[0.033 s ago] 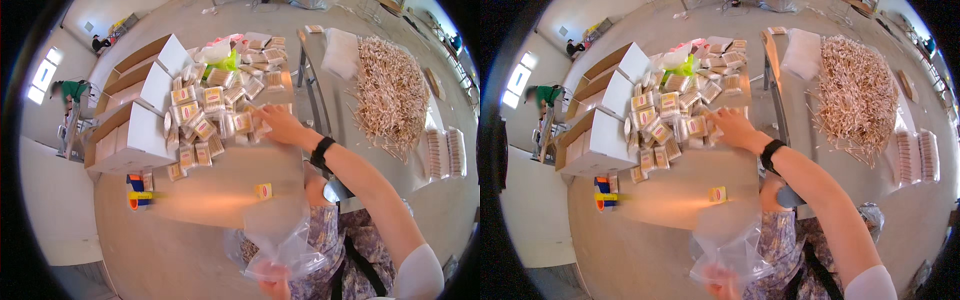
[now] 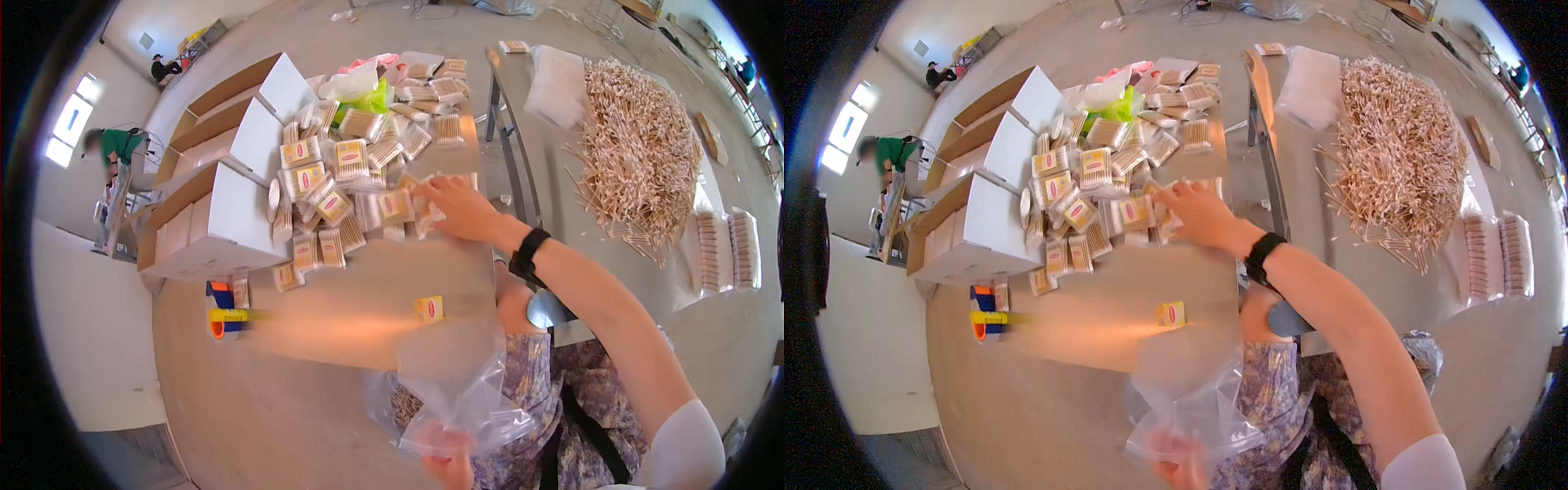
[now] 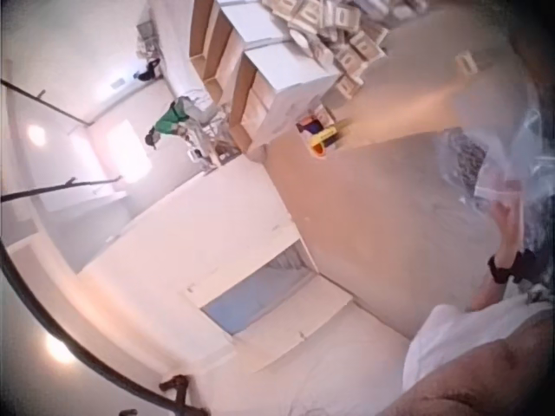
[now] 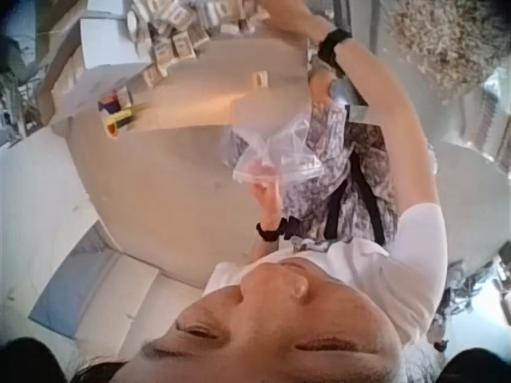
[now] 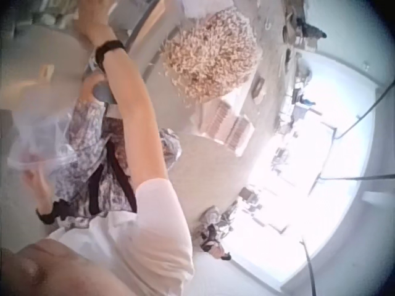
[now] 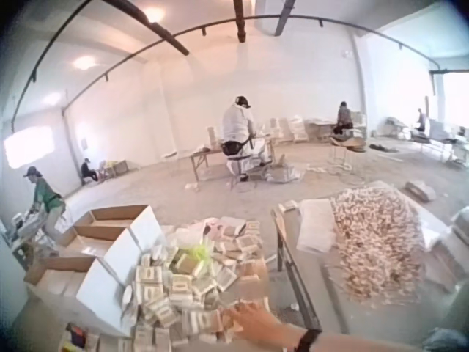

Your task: Packaging bundles of cotton swabs into small plastic bags.

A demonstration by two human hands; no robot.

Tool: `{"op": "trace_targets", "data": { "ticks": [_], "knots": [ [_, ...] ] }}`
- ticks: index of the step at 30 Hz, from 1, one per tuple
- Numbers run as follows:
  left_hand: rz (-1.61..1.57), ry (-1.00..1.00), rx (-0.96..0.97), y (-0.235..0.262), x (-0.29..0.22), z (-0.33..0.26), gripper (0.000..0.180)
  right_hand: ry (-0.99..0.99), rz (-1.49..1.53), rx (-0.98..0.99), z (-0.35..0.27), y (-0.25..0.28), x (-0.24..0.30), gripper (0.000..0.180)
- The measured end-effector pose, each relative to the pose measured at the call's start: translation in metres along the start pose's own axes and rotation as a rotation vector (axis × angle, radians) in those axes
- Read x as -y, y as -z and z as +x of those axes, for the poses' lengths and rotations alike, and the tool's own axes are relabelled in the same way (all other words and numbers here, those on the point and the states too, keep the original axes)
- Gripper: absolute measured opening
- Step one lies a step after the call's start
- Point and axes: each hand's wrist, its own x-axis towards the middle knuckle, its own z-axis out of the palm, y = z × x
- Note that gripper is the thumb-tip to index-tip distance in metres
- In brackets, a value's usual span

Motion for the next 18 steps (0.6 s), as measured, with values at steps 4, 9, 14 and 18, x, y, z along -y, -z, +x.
{"op": "trace_targets", "data": {
  "ticks": [4, 9, 14, 18],
  "knots": [
    [-0.377, -0.098, 0.005, -0.020, 0.019, 0.005, 0.038, -0.008, 0.013, 0.057, -0.045, -0.005, 0.038, 0.075],
    [-0.445, -0.139, -0.011, -0.021, 0.016, 0.004, 0.035, -0.035, 0.139, 0.039, -0.073, 0.001, 0.052, 0.080],
    [-0.586, -0.115, -0.012, -0.017, 0.000, 0.000, 0.039, -0.098, 0.285, -0.101, -0.075, -0.009, 0.019, 0.086],
    [-0.673, -0.070, 0.000, -0.010, -0.006, 0.000, 0.044, -0.209, 0.272, -0.039, -0.078, -0.006, -0.003, 0.085]
  ]
}}
